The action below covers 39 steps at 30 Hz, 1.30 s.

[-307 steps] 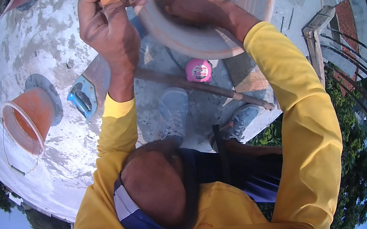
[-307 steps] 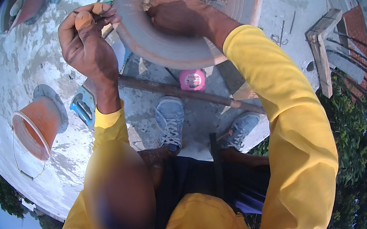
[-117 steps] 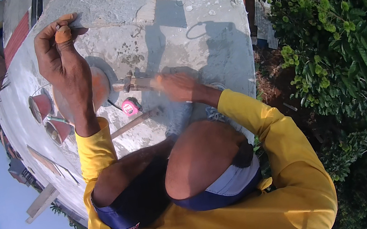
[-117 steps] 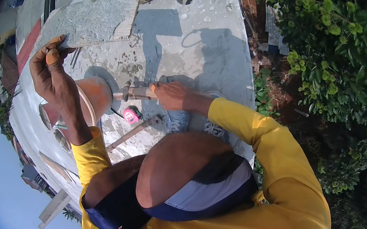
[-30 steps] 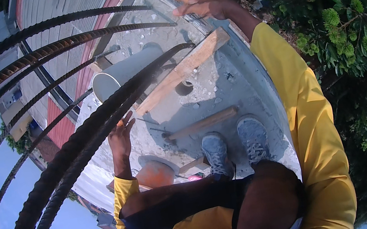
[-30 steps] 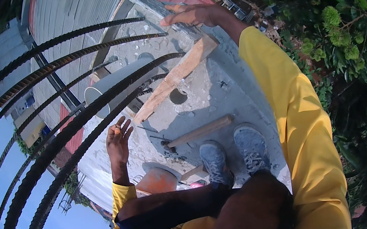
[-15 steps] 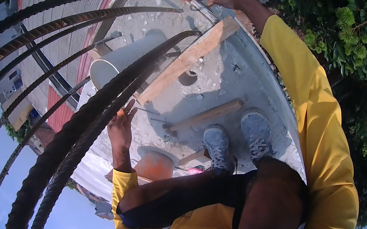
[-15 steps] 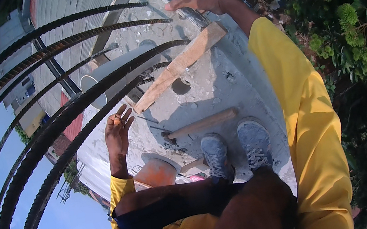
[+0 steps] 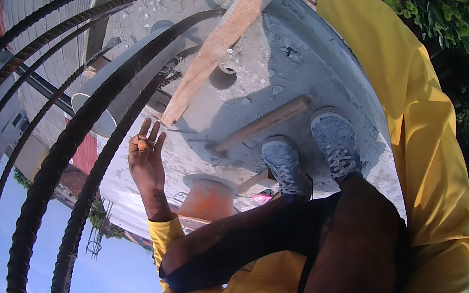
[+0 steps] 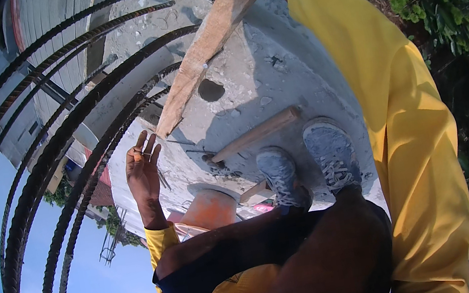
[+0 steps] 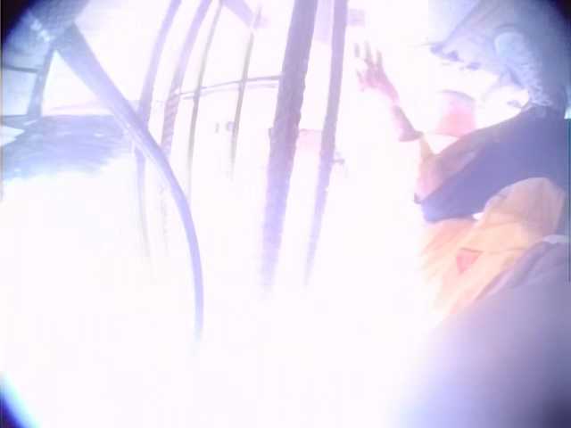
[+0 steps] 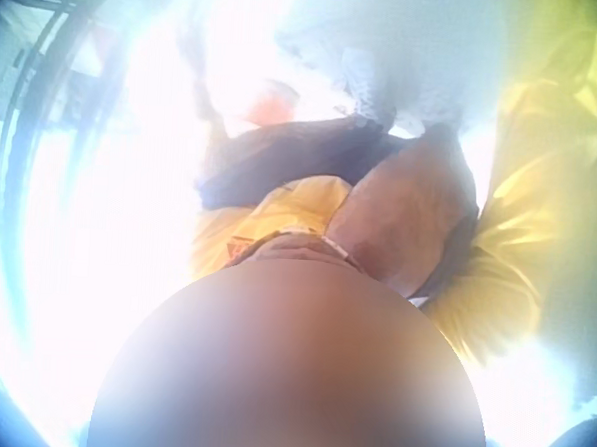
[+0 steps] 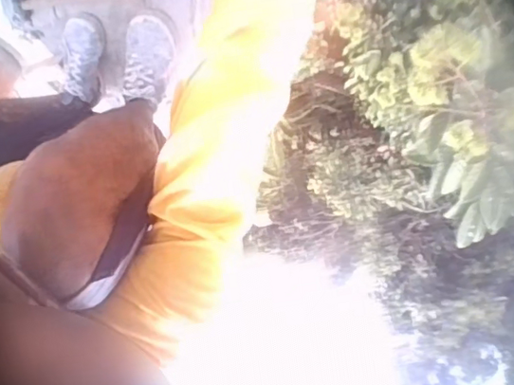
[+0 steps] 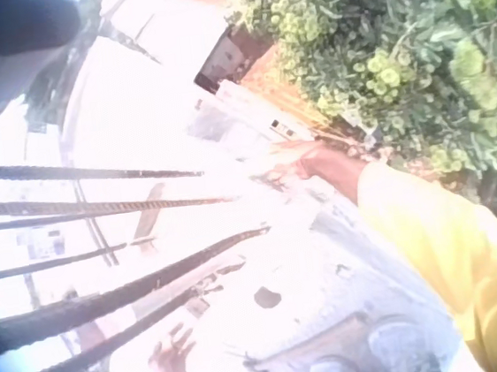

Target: The person saws a wooden plank, measures and marks it, then hammers nails into the plank to attach it to a metal frame. The person also pours water into a bucket and mixes the contents with a trowel.

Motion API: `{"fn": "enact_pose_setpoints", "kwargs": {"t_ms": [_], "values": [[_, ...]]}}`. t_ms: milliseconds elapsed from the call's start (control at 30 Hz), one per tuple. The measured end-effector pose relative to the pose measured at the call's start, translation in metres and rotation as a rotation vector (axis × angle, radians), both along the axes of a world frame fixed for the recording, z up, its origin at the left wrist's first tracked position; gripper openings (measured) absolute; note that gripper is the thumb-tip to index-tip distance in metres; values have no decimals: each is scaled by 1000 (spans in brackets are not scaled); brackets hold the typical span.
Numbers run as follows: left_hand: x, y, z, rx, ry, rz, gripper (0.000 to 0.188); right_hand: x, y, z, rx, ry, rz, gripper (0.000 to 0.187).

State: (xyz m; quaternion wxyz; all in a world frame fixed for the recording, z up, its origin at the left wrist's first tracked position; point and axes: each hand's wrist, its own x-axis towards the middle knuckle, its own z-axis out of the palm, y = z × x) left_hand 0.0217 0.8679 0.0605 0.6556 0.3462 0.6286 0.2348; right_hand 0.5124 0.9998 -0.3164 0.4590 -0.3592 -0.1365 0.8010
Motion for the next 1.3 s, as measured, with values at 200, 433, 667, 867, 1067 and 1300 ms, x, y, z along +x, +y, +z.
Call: {"fn": "enact_pose_setpoints", "kwargs": {"t_ms": [200, 433, 667, 867, 1067, 1300], "values": [[2, 2, 1, 6, 2, 1, 12, -1, -24, -16, 466, 330, -240, 60], [2, 1, 1, 6, 17, 22, 18, -3, -6, 47, 271, -546, 197, 60], [-2, 1, -2, 5, 3, 42, 21, 9, -5, 59, 108, 766, 108, 52], [-2, 1, -3, 1, 24, 41, 16, 16, -18, 52, 674, -750, 360, 51], [-2, 8, -4, -21, -10, 9, 17, 7, -19, -10, -13, 304, -301, 63], [-2, 10, -6, 0, 21, 3, 41, 17, -21, -25, 416, 242, -157, 86]]}}
